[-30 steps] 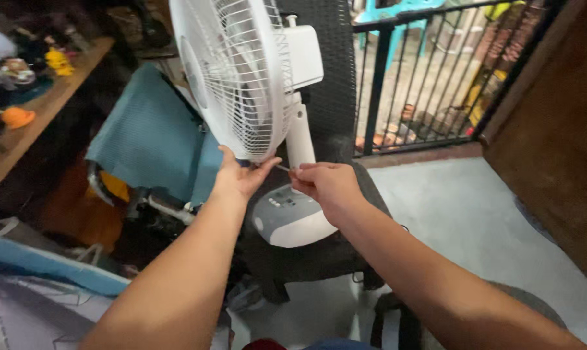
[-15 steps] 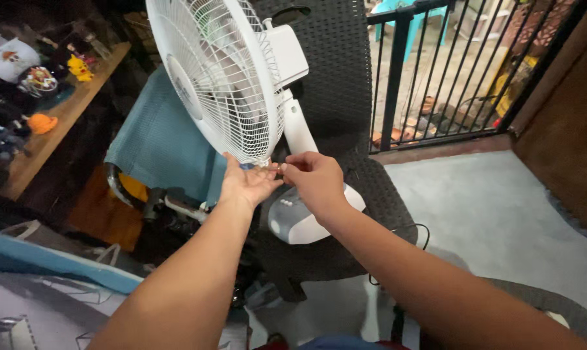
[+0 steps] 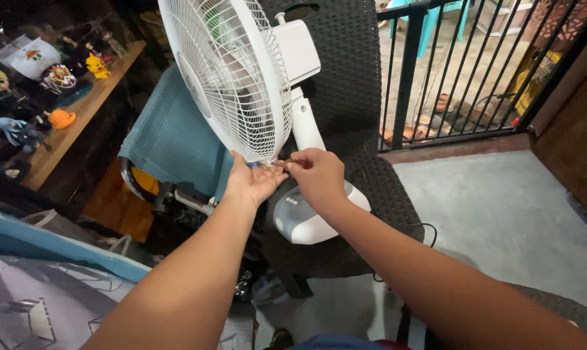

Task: The person disassembles a white Sun Star electric fan by removing the front grille and wiping the fan blades with a cloth. They then reattach the front grille to the fan. The task is performed on a small stool in a cluttered indoor room.

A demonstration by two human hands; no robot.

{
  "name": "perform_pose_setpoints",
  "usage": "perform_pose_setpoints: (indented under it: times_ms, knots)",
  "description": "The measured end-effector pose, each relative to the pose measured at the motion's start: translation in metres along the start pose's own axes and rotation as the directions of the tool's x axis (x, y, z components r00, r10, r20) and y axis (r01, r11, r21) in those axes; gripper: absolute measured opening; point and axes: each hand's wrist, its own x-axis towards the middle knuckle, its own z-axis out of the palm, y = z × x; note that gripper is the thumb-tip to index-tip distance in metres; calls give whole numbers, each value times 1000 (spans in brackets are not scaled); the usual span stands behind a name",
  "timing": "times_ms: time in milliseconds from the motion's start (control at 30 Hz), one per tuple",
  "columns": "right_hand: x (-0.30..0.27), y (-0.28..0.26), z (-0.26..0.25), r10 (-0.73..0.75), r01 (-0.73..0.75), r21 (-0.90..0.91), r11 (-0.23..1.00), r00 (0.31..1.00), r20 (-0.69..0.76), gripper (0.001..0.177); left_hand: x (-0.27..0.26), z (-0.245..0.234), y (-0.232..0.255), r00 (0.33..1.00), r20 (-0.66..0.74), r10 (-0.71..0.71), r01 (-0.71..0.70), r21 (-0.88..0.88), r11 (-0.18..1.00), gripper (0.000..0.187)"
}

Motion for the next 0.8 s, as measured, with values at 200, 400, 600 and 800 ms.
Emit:
perform_pose_setpoints:
  times_ms: [200, 400, 600, 800]
  knots:
    - [-7, -3, -2, -195, 196, -52, 979, 981, 24, 20, -3, 1, 0, 1000, 22, 4, -3, -43, 999, 100]
    - [-19, -15, -1, -214, 214, -7, 977, 976, -41, 22, -13, 10, -2, 999, 40, 17, -13, -90, 996, 92]
    - [-7, -17, 1, 104, -99, 61, 993, 991, -84, 28, -11, 14, -2, 999, -25, 30, -31, -34, 999, 93]
    - [-9, -4, 9, 247, -210, 264, 942, 962, -117, 38, -6, 14, -6, 1000, -13, 13, -14, -98, 995, 93]
